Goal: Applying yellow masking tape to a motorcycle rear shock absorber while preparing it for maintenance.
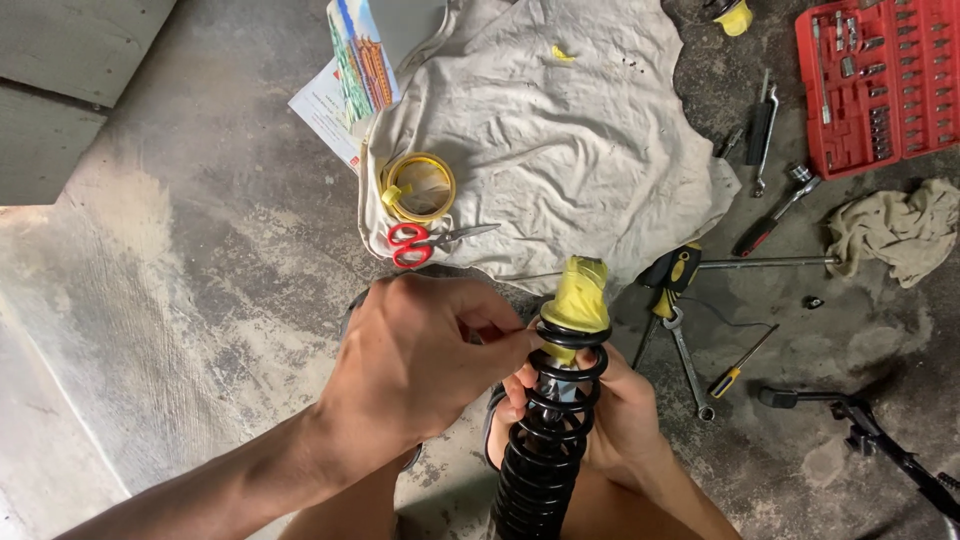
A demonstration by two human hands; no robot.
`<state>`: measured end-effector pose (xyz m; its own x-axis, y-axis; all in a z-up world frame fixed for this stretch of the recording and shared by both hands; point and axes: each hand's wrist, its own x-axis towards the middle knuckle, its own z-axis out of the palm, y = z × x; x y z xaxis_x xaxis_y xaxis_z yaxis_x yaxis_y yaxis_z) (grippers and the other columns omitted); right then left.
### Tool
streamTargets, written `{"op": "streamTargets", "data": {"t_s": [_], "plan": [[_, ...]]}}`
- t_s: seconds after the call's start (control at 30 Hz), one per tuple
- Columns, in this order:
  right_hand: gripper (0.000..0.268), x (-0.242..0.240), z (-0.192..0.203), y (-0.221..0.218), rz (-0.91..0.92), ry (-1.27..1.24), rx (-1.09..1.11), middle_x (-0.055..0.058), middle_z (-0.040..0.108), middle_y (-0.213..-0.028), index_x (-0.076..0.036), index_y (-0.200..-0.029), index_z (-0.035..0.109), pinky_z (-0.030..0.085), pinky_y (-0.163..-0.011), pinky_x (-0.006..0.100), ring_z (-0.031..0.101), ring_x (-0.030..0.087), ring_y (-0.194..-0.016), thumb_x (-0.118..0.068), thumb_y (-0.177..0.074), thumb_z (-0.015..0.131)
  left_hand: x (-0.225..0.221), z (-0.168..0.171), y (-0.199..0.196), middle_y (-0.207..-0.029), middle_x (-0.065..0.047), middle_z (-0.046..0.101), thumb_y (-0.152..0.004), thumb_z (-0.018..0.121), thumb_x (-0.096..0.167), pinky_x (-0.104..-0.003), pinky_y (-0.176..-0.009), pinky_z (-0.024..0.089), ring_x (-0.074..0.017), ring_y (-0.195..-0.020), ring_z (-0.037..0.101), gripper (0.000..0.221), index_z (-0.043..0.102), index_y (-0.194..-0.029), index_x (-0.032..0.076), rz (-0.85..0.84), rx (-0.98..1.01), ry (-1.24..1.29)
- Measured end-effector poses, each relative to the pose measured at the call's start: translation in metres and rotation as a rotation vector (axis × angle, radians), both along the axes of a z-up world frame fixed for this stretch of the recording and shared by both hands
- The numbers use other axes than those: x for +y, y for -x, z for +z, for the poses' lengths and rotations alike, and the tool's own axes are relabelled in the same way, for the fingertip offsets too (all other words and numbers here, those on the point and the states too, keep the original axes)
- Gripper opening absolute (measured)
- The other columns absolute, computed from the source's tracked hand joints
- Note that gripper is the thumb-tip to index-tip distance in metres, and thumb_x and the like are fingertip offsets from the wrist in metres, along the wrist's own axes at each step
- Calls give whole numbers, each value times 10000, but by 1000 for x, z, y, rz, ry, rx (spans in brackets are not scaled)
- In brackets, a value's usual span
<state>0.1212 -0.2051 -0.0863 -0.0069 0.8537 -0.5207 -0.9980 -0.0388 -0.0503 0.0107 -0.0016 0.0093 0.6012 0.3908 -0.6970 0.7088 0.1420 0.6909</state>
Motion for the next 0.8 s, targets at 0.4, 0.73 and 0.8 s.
{"op": "streamTargets", "data": {"t_s": [0.4,0.73,0.8], "plan": [[527,4,2,4,2,106,27,137,597,-874,-59,-1411,478,490,-867,443,571,309,-893,-311,-973,628,-9,-16,-1,-635,12,791,-818,735,215,-229,-523,621,-73,-550,792,155,781,-780,72,75,-142,-70],[444,10,6,-3,-67,-98,140,125,594,-971,-35,-1396,499,486,-896,394,565,238,-959,-240,-1017,602,-14,-6,24,-925,-111,757,-872,730,86,-338,-671,593,-223,-765,752,216,715,-1085,51,11,-520,-599],[446,5,5,-5,-77,-81,157,121,602,-976,-26,-1392,492,505,-887,395,583,238,-961,-237,-1013,594,-16,5,27,-966,-102,757,-871,694,38,-358,-752,615,-259,-855,756,129,688,-999,49,-45,-625,-666]]}}
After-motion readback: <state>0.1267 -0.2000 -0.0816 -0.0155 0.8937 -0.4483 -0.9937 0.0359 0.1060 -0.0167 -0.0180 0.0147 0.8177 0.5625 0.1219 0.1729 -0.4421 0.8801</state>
